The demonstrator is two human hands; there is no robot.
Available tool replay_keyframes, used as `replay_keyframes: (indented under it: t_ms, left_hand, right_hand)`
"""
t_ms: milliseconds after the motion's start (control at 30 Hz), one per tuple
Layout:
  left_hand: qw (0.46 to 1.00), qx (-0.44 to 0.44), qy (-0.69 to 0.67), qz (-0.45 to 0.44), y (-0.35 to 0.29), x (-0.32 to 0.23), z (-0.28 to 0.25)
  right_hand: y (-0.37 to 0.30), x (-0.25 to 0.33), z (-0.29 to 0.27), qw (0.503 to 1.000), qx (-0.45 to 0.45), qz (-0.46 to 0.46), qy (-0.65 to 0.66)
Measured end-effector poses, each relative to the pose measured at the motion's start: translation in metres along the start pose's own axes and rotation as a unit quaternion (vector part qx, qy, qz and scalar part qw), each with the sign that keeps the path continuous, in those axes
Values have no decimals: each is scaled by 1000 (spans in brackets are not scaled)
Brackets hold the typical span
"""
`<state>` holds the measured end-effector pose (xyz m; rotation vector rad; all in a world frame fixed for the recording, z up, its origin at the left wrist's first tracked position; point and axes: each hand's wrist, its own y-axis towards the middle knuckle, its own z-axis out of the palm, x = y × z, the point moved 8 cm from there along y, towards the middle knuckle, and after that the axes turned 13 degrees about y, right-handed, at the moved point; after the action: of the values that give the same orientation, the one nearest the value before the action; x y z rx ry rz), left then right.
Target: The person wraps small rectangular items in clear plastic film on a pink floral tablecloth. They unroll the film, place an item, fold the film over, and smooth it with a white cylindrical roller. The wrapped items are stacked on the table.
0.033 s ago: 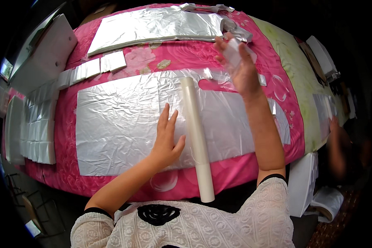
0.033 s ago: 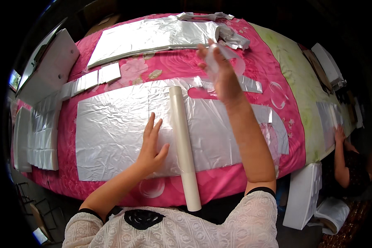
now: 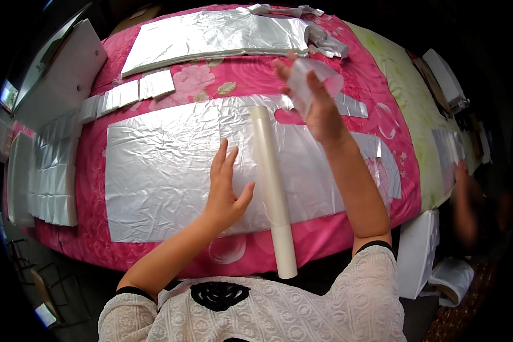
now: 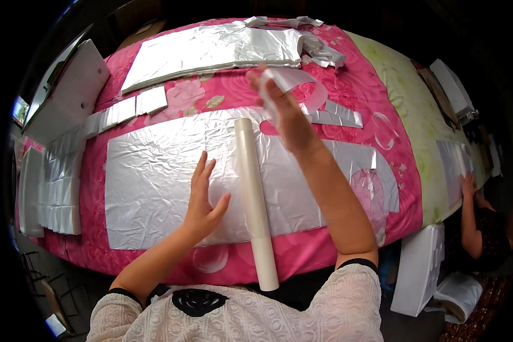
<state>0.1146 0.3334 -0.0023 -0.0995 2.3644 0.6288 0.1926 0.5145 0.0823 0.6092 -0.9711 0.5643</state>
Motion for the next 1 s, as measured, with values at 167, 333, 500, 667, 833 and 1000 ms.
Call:
replay_keyframes:
  t_ms: [167, 333, 500, 667, 833, 1000]
  left_hand:
    - [970, -105, -206, -71, 14, 19, -42]
    - [901, -121, -364, -202, -9, 61, -67]
    - [924, -122, -260, -251, -34, 103, -98]
    - [925, -91, -185, -321, -60, 141, -105]
    - [927, -105, -116, -340, -74, 142, -119]
    - [917, -175, -88, -348, -109, 158, -159]
  right_hand:
    - [-51, -85, 123, 947, 248, 55, -198]
    - [-45, -91, 121, 933, 252, 34, -254]
    - [-9, -46, 41, 969, 41, 5, -242]
    - [31, 43, -136, 955, -242, -123, -120]
    - [-38, 48, -253, 883, -450, 81, 105]
    - [-83, 11, -155, 850, -223, 203, -432]
